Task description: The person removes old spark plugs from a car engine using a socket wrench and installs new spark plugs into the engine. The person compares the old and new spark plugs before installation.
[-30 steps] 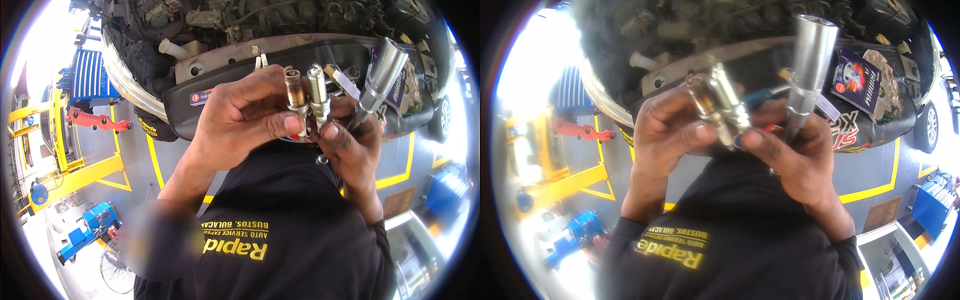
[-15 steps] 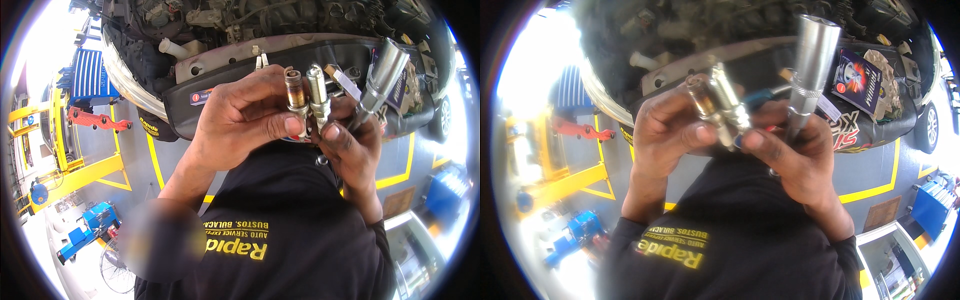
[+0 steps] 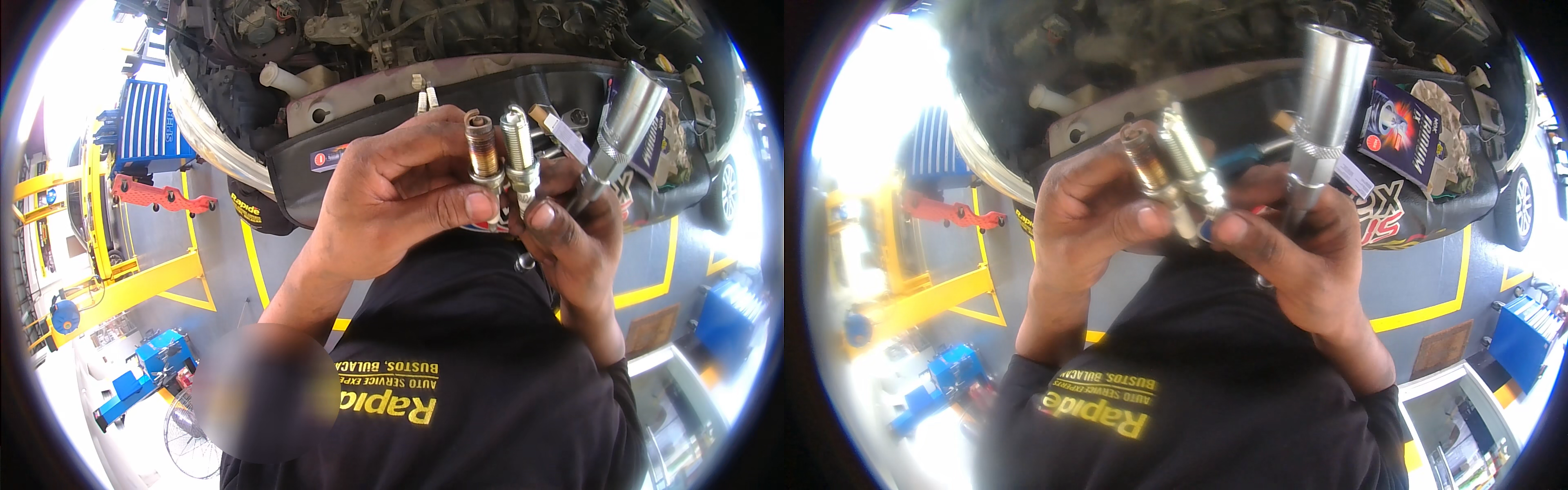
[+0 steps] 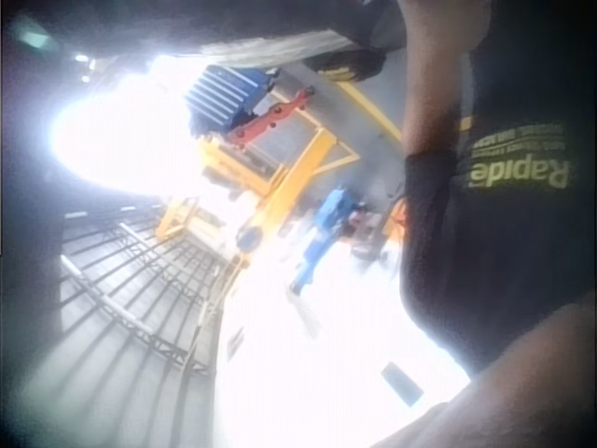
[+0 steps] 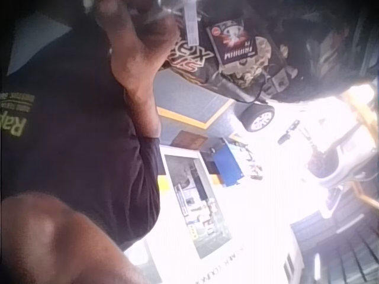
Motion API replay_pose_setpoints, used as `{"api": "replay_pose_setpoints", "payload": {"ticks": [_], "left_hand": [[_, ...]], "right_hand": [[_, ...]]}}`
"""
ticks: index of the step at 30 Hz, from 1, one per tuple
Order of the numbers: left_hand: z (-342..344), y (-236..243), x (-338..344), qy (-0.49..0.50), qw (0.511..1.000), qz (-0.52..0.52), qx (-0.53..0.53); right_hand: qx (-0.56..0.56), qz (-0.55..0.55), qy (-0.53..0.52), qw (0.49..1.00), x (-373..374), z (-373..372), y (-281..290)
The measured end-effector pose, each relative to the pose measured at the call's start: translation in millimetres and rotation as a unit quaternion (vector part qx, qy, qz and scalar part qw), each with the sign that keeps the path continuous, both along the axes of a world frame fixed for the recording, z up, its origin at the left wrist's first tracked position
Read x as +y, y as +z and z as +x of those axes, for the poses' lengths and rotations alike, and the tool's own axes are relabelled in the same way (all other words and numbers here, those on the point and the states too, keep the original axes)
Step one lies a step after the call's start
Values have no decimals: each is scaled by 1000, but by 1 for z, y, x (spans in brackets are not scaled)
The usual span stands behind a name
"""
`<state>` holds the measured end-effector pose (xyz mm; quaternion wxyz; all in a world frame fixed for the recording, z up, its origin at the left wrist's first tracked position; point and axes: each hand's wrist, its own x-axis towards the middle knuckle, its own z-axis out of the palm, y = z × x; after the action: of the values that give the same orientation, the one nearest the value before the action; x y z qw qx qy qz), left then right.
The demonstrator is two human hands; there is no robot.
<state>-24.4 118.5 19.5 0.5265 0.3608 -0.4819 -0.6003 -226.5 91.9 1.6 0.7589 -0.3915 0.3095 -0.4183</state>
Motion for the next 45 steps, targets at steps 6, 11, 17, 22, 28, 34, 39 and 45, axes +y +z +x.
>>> {"api": "replay_pose_setpoints", "payload": {"ticks": [6,11,17,22,28,34,39,45], "left_hand": [[-1,0,0,2,1000,2,1],[0,1,-1,0,1000,6,-2],[-1,2,-2,-4,1000,7,-3],[-2,1,-2,-2,1000,11,1],[-3,2,-3,-2,1000,8,-6],[-4,2,-3,-1,1000,9,-17],[-2,-3,-11,8,998,43,-36],[17,-35,-45,77,880,69,-463]], "right_hand": [[-4,6,2,1000,-1,0,0],[-3,8,-1,1000,-1,-1,0],[-5,-2,-2,1000,-1,-1,-2],[-4,-3,4,1000,-2,-1,-3],[-3,-3,3,1000,-4,-1,-2],[-2,4,12,1000,-4,-4,-2],[10,0,-2,1000,-9,-9,-10],[-1,44,-99,994,-19,-32,-29]]}}
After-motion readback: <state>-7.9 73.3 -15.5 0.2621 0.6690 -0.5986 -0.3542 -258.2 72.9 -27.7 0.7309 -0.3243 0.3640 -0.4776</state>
